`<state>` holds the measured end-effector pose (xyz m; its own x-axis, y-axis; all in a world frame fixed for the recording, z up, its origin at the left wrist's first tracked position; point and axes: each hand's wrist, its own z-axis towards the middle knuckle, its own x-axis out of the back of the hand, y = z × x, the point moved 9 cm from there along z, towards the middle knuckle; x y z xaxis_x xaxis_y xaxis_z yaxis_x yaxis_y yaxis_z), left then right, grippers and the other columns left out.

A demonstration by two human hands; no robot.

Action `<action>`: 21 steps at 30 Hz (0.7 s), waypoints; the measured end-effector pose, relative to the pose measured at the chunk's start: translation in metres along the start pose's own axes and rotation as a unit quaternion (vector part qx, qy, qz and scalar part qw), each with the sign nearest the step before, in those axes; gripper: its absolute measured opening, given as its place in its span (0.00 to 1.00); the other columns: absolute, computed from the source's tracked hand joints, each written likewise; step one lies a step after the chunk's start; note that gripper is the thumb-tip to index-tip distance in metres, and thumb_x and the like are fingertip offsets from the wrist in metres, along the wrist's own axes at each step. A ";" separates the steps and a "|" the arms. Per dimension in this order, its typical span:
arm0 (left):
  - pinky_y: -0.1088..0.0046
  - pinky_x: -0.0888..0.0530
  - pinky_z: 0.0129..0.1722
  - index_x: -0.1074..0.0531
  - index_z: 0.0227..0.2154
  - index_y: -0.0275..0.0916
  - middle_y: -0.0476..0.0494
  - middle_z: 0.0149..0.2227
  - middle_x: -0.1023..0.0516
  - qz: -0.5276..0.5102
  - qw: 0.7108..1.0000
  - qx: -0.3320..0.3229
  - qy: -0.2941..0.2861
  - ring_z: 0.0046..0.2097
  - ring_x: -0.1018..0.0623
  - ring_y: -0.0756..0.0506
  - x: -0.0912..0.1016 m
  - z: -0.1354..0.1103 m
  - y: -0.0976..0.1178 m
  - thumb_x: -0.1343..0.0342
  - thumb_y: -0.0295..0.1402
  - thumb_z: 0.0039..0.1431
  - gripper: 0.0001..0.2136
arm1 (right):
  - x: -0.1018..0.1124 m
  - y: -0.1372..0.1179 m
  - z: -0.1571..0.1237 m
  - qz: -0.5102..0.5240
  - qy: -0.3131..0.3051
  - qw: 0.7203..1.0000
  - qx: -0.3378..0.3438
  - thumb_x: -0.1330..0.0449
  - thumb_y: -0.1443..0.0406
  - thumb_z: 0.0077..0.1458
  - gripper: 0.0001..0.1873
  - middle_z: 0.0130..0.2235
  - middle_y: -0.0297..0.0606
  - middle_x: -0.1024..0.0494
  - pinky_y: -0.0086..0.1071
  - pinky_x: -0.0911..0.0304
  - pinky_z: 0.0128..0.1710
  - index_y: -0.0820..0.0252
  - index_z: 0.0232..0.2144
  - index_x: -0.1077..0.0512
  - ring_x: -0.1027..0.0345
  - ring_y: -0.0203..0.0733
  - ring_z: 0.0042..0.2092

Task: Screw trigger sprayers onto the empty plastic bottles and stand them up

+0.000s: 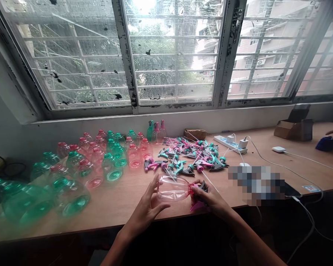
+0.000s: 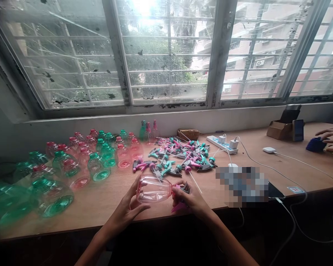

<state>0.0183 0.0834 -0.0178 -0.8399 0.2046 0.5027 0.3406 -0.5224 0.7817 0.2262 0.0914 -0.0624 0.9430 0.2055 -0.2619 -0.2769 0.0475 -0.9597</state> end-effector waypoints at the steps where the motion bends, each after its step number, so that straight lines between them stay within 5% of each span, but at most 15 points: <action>1: 0.53 0.36 0.63 0.59 0.69 0.55 0.42 0.70 0.46 -0.001 1.000 0.003 0.001 0.66 0.37 0.34 0.001 0.000 0.000 0.38 0.38 0.60 0.41 | 0.000 0.001 0.000 -0.005 0.001 1.000 -0.005 0.31 0.50 0.50 0.21 0.27 0.32 0.23 0.35 0.29 0.28 0.58 0.36 0.31 0.27 0.41 0.27; 6: 0.53 0.35 0.63 0.54 0.69 0.50 0.39 0.66 0.38 0.006 1.000 0.024 -0.004 0.65 0.35 0.33 0.002 0.000 -0.001 0.39 0.41 0.61 0.38 | 0.000 0.001 0.000 -0.015 0.001 1.000 -0.010 0.31 0.50 0.50 0.21 0.26 0.32 0.22 0.34 0.30 0.28 0.58 0.36 0.30 0.26 0.42 0.27; 13: 0.53 0.38 0.64 0.56 0.68 0.57 0.45 0.70 0.46 0.014 1.000 -0.014 0.018 0.68 0.40 0.35 0.003 0.000 0.003 0.41 0.36 0.63 0.37 | -0.002 -0.002 0.001 0.006 -0.005 1.000 0.000 0.31 0.52 0.52 0.20 0.26 0.31 0.22 0.33 0.32 0.29 0.58 0.37 0.31 0.26 0.40 0.27; 21: 0.55 0.36 0.63 0.51 0.68 0.50 0.39 0.65 0.37 0.022 1.000 0.015 0.000 0.64 0.34 0.35 0.003 0.001 0.002 0.39 0.41 0.61 0.36 | -0.004 -0.007 -0.002 -0.012 0.004 1.000 -0.002 0.29 0.50 0.48 0.22 0.25 0.31 0.23 0.33 0.32 0.28 0.59 0.35 0.29 0.27 0.40 0.26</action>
<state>0.0165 0.0840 -0.0143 -0.8239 0.1819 0.5368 0.3895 -0.5063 0.7693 0.2252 0.0887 -0.0546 0.9505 0.1972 -0.2401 -0.2539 0.0475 -0.9661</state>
